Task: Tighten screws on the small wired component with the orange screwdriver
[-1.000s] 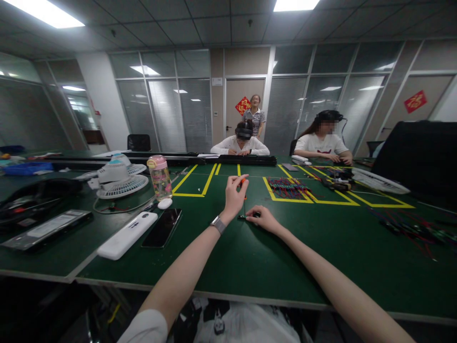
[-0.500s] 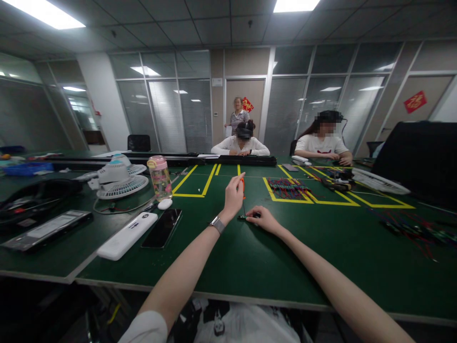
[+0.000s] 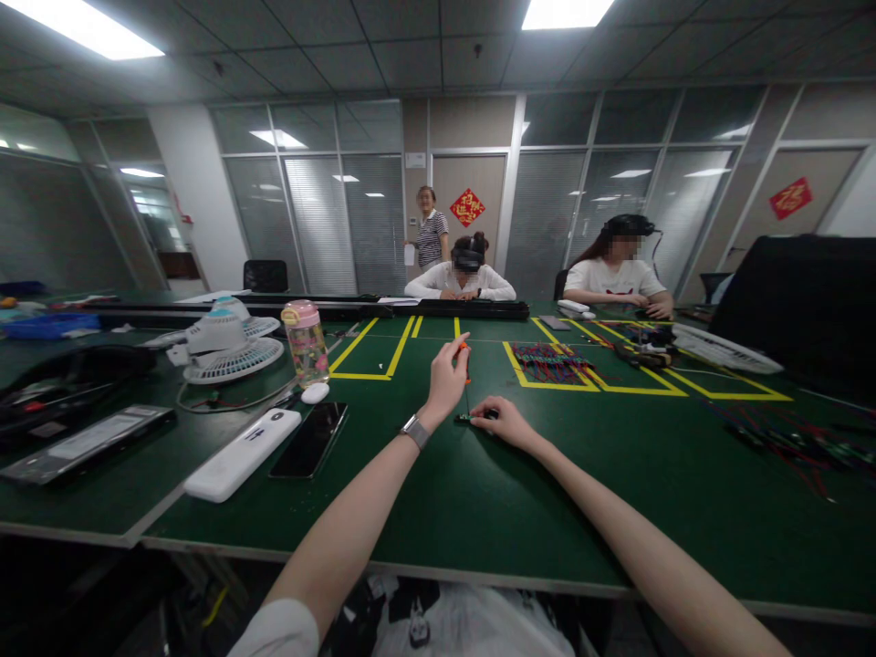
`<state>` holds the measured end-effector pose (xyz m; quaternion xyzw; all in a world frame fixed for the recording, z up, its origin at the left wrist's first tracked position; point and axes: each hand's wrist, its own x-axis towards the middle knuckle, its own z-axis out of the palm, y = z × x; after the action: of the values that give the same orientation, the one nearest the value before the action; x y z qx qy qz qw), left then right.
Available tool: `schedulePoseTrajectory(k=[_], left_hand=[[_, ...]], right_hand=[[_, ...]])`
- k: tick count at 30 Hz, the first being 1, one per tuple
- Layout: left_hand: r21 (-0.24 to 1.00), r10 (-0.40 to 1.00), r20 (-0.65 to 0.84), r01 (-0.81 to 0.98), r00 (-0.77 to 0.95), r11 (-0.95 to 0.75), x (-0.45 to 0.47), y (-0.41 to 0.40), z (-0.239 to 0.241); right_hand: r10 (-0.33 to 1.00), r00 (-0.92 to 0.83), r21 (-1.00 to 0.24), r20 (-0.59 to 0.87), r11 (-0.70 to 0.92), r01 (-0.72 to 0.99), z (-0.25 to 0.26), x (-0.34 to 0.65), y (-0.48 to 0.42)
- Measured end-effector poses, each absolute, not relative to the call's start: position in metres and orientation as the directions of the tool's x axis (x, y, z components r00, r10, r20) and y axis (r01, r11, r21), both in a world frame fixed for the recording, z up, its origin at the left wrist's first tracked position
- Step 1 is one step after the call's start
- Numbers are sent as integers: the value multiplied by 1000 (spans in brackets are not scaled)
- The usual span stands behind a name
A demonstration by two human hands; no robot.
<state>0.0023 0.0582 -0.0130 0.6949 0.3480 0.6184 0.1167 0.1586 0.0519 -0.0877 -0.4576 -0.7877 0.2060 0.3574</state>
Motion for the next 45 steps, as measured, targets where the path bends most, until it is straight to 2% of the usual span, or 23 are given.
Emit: schedulePoseTrajectory(k=[6,12,18,24,28,31,38,45], left_hand=[[537,590,806,480,-49,-694,2,53,-11],[576,608,794,337,-11,-745,2,58,-12],[578,617,785,427,-59,-695,1,56,-10],[569,606,795,317,22,-759,2,58,-12],[506,565,825,428,13,-749,2,53,-11],[505,570,822,467,-3,-726,3,49,-10],[590,623,781,280,39,-757,5,59,-13],[561,599,800,403,-37,-723,5,53,-12]], right_hand=[[864,-337,-658,373,503,560,-89,159,53],[864,-334,-652,376,503,567,-89,159,53],[863,-334,-650,379,505,568,-89,159,53],[866,-327,-651,378,500,572,-91,160,54],[869,-327,-651,371,495,575,-88,159,52],[871,-333,-654,361,491,575,-85,158,50],[860,-345,-643,376,510,572,-86,159,51],[861,-332,-642,385,508,574,-87,159,52]])
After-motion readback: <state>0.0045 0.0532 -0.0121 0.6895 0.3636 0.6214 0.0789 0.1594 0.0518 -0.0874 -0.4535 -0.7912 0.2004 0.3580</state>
